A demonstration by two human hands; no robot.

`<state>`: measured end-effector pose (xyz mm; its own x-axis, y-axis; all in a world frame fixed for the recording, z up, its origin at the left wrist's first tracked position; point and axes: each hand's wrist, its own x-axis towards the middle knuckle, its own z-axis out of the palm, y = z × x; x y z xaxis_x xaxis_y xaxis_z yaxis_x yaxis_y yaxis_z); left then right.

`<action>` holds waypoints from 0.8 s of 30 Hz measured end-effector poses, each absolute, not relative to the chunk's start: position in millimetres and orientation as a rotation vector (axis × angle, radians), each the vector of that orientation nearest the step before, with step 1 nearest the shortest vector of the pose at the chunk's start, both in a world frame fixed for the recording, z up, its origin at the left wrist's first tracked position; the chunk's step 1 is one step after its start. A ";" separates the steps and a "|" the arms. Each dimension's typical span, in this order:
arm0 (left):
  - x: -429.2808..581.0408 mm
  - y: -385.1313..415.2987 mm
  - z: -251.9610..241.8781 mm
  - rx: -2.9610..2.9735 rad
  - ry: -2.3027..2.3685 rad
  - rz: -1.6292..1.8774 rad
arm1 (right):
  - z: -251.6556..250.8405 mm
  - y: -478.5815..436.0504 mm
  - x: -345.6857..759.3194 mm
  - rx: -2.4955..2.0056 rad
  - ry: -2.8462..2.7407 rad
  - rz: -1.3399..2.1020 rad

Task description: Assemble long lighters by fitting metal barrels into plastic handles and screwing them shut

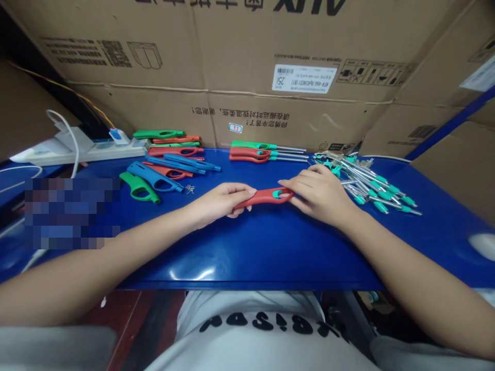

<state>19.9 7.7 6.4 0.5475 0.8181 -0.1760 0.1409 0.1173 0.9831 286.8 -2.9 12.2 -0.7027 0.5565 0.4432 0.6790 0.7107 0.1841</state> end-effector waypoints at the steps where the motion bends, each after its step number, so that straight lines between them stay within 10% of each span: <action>1: 19.1 7.9 5.7 1.492 0.913 0.635 | 11.5 -2.9 286.5 -0.977 -2.561 -0.456; 9: 9.8 3.6 3.3 2.627 0.853 0.758 | 4.4 -0.3 283.6 -0.987 -2.627 -0.323; 24: 1.8 10.9 15.4 2.818 0.813 0.692 | 23.3 -10.5 285.0 -1.178 -2.606 -0.335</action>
<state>1.8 10.9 15.4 0.7497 0.5321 0.3935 0.4733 -0.8467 0.2431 285.0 -10.5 23.3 -0.6368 0.6975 0.3285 0.7580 0.6444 0.1011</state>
